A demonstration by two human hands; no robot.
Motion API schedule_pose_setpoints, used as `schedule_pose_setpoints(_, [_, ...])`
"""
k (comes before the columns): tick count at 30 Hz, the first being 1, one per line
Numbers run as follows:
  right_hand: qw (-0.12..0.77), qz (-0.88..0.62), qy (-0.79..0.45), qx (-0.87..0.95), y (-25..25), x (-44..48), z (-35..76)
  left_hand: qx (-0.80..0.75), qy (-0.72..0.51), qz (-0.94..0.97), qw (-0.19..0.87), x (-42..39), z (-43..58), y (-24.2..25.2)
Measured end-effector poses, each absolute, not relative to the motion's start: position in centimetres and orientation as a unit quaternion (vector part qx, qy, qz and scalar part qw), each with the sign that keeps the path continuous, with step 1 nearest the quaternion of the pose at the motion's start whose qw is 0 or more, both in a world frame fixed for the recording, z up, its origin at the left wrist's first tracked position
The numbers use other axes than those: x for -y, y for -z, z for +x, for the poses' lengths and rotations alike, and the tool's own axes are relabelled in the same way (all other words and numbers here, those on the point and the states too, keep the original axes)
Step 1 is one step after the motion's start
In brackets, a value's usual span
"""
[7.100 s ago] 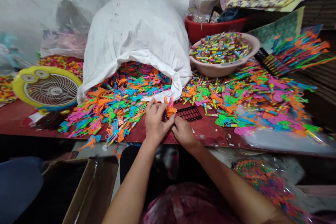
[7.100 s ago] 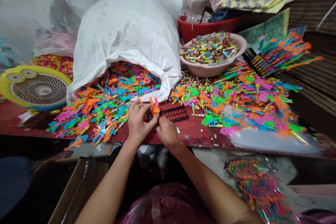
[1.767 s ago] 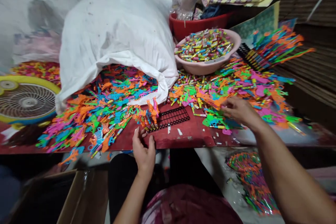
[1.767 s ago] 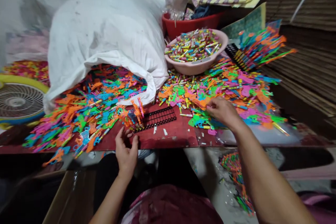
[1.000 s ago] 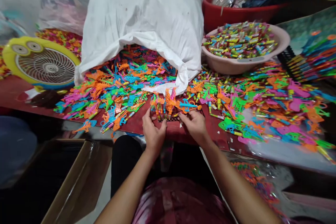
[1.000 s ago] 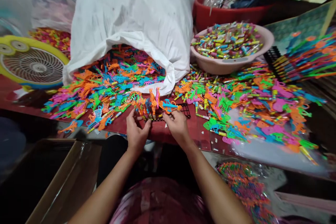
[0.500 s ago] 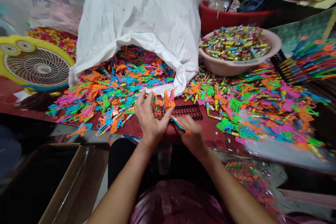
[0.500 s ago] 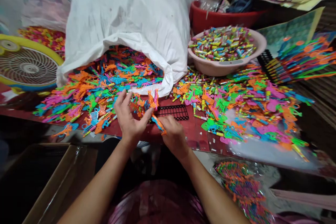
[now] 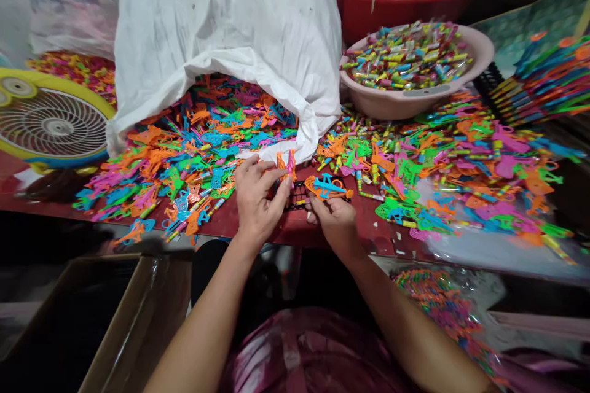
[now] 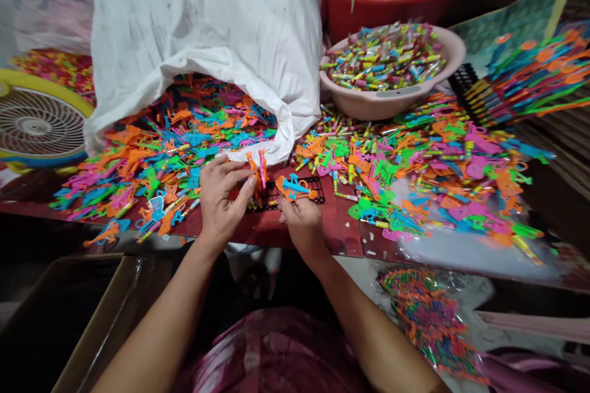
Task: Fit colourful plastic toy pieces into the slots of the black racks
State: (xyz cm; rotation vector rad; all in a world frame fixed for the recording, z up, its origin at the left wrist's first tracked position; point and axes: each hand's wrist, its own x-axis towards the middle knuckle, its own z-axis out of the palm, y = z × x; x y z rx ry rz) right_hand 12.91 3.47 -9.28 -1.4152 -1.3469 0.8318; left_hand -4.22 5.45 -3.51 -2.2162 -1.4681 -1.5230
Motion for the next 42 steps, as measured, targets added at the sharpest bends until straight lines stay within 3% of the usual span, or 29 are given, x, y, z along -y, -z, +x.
schedule_pose_setpoints(9, [0.396,-0.571,-0.104,0.712,10.1,-3.3,11.5,0.489,0.501,-0.714,0.029,-5.6,-4.7,3.9])
schedule_pose_setpoints(17, [0.340,-0.542,-0.005,0.768,9.0,-2.9,10.6,0.478,0.484,-0.732,0.025,-5.7,-4.9,3.8])
schedule_pose_setpoints(31, [0.225,-0.564,0.014,0.795,7.7,-3.2,9.8,0.454,0.426,-0.783,-0.020,-5.6,-6.6,3.5])
schedule_pose_setpoints(42, [0.285,-0.578,0.019,0.764,10.4,-2.5,10.0,0.464,0.482,-0.742,0.030,-5.6,-5.5,4.1])
